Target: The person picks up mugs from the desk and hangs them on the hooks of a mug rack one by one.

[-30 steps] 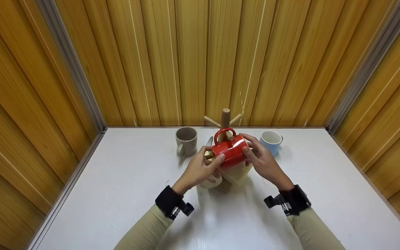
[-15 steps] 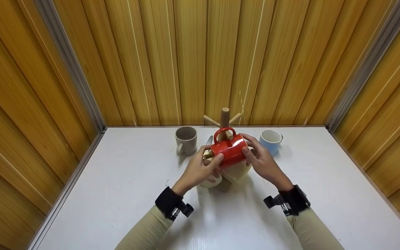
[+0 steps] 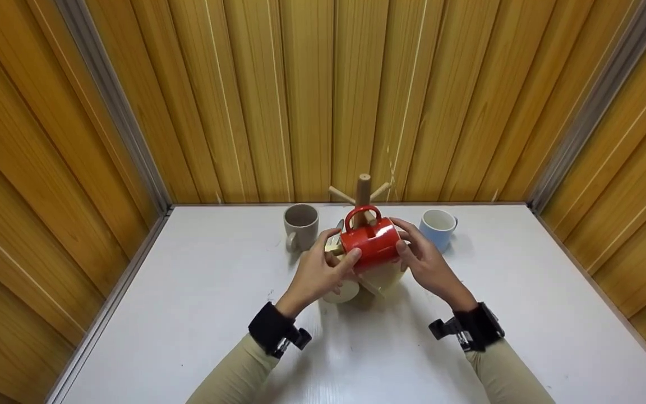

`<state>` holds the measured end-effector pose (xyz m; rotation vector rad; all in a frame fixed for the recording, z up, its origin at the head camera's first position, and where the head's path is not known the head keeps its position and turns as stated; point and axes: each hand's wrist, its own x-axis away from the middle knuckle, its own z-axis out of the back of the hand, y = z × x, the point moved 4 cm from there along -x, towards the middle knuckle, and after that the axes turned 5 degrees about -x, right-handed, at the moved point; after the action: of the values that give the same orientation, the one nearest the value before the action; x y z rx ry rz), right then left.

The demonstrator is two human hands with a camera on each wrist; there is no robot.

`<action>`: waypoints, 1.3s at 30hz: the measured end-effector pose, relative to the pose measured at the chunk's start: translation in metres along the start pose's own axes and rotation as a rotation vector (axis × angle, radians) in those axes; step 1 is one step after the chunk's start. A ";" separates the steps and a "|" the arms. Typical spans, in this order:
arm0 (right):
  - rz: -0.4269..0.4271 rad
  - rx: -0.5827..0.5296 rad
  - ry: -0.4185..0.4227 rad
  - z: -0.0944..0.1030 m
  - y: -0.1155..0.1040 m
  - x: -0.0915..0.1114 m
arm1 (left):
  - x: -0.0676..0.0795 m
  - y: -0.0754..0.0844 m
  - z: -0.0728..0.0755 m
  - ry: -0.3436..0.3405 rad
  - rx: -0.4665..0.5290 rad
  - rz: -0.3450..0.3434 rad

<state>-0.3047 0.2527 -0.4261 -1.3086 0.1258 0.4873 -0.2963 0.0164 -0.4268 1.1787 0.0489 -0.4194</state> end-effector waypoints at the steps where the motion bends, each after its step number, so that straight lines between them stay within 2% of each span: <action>1: -0.002 0.000 0.002 0.000 0.001 0.001 | 0.000 0.002 0.002 0.036 -0.042 -0.023; 7: -0.021 -0.003 0.011 -0.001 0.005 0.005 | -0.001 0.021 0.009 0.322 -0.228 -0.179; 11: -0.037 -0.005 0.029 0.000 0.011 0.010 | -0.004 0.039 0.008 0.411 -0.277 -0.254; 16: -0.024 -0.014 0.039 0.000 0.016 0.014 | -0.012 0.058 0.004 0.404 -0.280 -0.342; 20: -0.008 -0.013 0.039 -0.001 0.018 0.017 | -0.016 0.066 0.000 0.372 -0.276 -0.362; 28: -0.029 0.010 0.024 -0.006 0.020 0.018 | -0.023 0.066 -0.002 0.354 -0.297 -0.356; 33: -0.063 0.079 0.014 -0.009 0.019 0.015 | -0.024 0.066 0.000 0.364 -0.322 -0.363; 36: -0.055 0.135 0.005 -0.006 0.026 0.010 | -0.025 0.066 0.000 0.368 -0.333 -0.369; 39: -0.033 0.196 0.005 -0.004 0.025 0.004 | -0.026 0.067 0.000 0.358 -0.327 -0.363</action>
<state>-0.3112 0.2541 -0.4512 -1.1184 0.1526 0.4324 -0.2972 0.0450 -0.3614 0.9071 0.6271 -0.4925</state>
